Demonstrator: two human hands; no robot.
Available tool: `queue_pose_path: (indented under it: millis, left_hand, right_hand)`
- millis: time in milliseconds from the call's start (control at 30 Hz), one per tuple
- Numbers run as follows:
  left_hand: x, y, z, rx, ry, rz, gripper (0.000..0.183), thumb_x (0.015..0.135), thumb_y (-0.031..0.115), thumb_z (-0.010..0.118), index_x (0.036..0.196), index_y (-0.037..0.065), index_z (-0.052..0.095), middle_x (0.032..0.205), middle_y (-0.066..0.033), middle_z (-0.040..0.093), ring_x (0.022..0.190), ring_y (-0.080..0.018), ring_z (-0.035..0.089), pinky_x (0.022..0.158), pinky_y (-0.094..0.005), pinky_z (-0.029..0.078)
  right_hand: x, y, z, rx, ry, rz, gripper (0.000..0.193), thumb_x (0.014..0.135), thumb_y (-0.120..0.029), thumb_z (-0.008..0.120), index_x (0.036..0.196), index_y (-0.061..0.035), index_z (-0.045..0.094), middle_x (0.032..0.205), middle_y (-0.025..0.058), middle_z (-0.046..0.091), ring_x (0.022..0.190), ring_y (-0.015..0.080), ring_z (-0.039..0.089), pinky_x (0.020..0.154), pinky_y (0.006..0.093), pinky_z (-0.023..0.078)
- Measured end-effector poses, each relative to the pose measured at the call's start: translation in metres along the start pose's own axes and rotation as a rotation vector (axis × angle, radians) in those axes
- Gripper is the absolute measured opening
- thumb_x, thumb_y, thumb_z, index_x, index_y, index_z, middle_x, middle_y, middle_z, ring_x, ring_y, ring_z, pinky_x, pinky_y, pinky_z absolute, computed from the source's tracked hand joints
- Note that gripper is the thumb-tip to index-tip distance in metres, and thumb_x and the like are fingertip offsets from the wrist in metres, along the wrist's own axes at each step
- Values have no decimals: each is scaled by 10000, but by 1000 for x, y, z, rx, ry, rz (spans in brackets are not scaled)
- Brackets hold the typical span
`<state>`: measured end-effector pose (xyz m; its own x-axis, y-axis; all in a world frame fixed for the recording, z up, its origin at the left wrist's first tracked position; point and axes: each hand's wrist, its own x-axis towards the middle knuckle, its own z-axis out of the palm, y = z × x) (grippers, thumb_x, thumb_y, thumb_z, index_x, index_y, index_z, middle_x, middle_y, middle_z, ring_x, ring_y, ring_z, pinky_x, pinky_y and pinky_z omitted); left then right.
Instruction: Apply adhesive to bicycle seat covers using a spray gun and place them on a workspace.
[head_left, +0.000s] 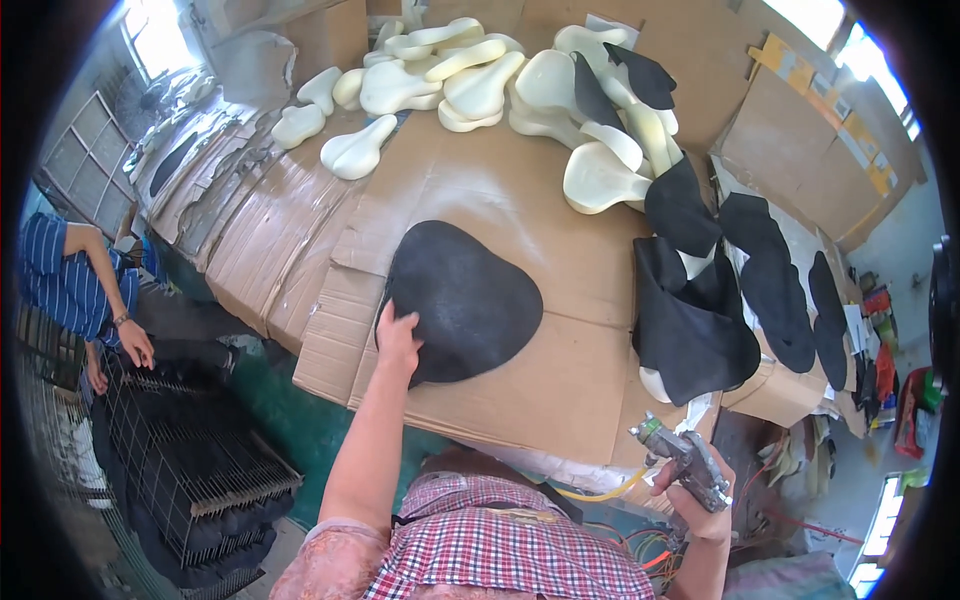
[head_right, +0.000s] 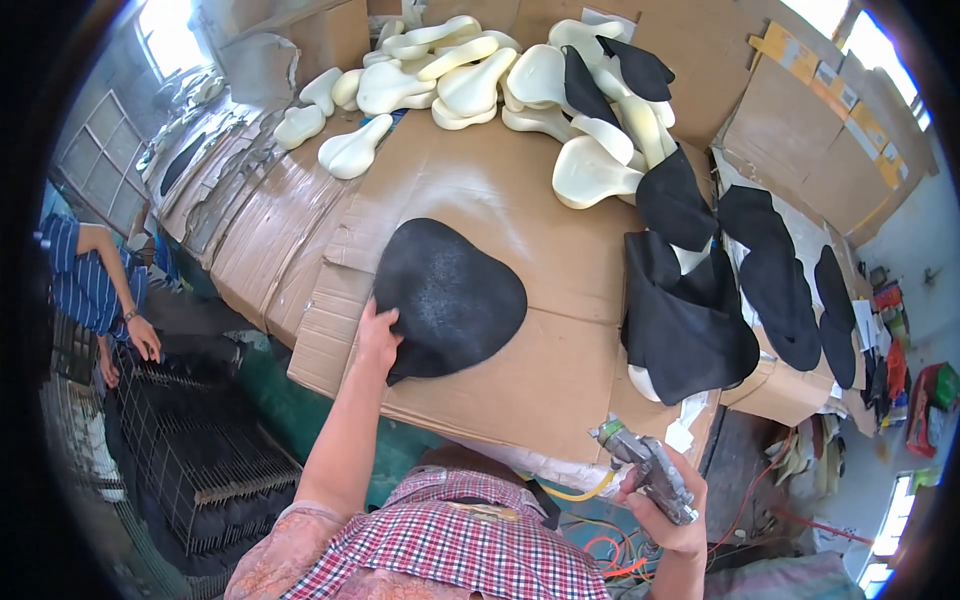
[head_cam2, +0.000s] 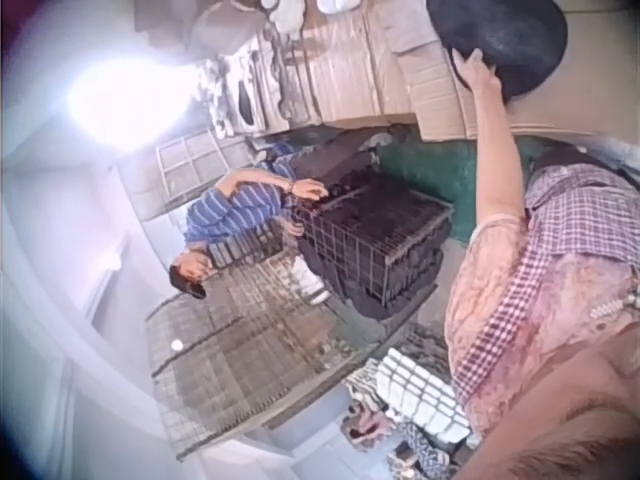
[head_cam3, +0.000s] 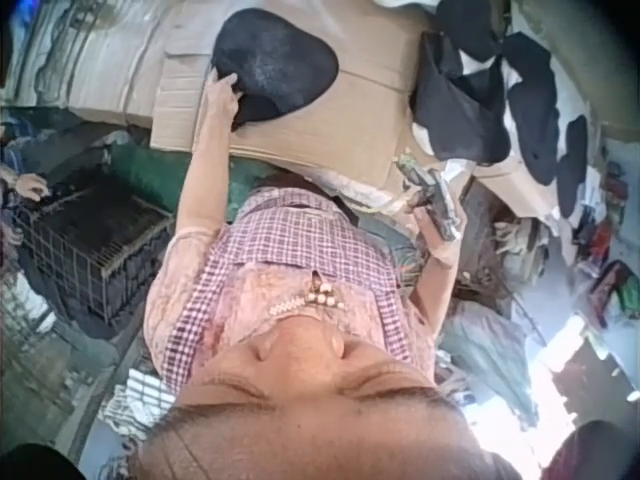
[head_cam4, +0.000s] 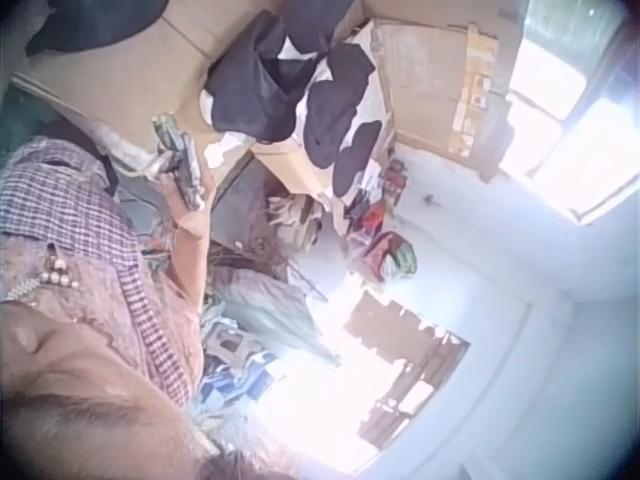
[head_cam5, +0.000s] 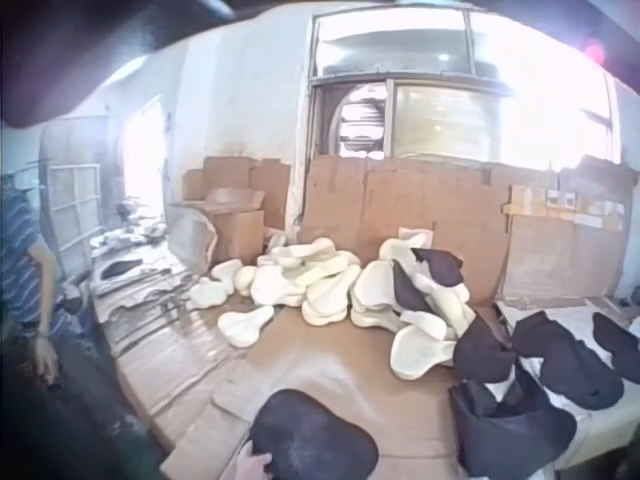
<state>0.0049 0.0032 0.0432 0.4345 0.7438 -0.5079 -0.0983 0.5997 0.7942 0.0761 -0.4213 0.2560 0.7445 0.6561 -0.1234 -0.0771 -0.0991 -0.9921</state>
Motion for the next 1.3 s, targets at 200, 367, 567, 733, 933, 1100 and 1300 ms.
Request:
queue_pose_path:
  millis: [200, 367, 567, 733, 933, 1100, 1300]
  left_hand:
    - [-42, 127, 71, -440, -452, 363, 464, 848, -29, 498, 1294, 85, 438, 1175, -84, 559, 1050, -228, 570, 896, -392, 483]
    - [-76, 200, 25, -539, -410, 567, 318, 898, 30, 497, 1213, 66, 519, 1103, -104, 618, 999, -238, 609, 891, -394, 497]
    - [-79, 226, -82, -479, -33, 846, 302, 909, 39, 479, 1207, 2, 511, 1156, -169, 591, 1054, -296, 592, 947, -429, 469]
    - [-81, 233, -179, -521, 74, 782, 397, 913, 77, 462, 1305, 30, 415, 1191, -199, 555, 1094, -306, 568, 946, -445, 476]
    - [-81, 216, -229, -620, 257, 856, 302, 902, 49, 507, 1203, 37, 519, 1133, -119, 593, 1011, -251, 574, 903, -386, 479]
    - [-75, 198, -242, -719, 125, 886, 271, 883, -9, 520, 1152, 23, 522, 1038, -128, 613, 937, -244, 590, 830, -360, 513]
    - [-63, 146, -188, -503, 212, 678, 362, 872, -4, 539, 1225, 34, 471, 926, -126, 621, 821, -242, 628, 756, -349, 544]
  right_hand:
    - [-1, -3, 2, -7, -34, -7, 613, 682, -20, 675, 1251, 81, 469, 867, 107, 610, 797, 170, 606, 720, 293, 496]
    - [-8, 8, -12, -76, -188, 59, 595, 679, 36, 675, 1250, 32, 508, 920, 125, 632, 800, 172, 619, 711, 287, 489]
    - [-12, -11, 8, 23, -84, 57, 595, 688, 37, 669, 1261, 23, 509, 854, 127, 634, 750, 181, 620, 689, 305, 506]
    - [-22, -20, -7, -146, 33, 58, 564, 689, -5, 673, 1229, 53, 523, 854, 110, 639, 752, 145, 615, 684, 264, 499]
    - [-2, -18, 28, -48, -214, 200, 586, 638, 23, 674, 1209, 47, 543, 871, 130, 650, 756, 156, 627, 706, 287, 497]
    - [31, -13, 49, -4, -96, 0, 596, 705, 28, 627, 1280, 43, 470, 840, 115, 617, 731, 172, 618, 678, 292, 498]
    - [24, -13, 21, -73, 53, -20, 573, 737, 6, 626, 1281, 56, 453, 825, 98, 605, 721, 147, 602, 679, 287, 525]
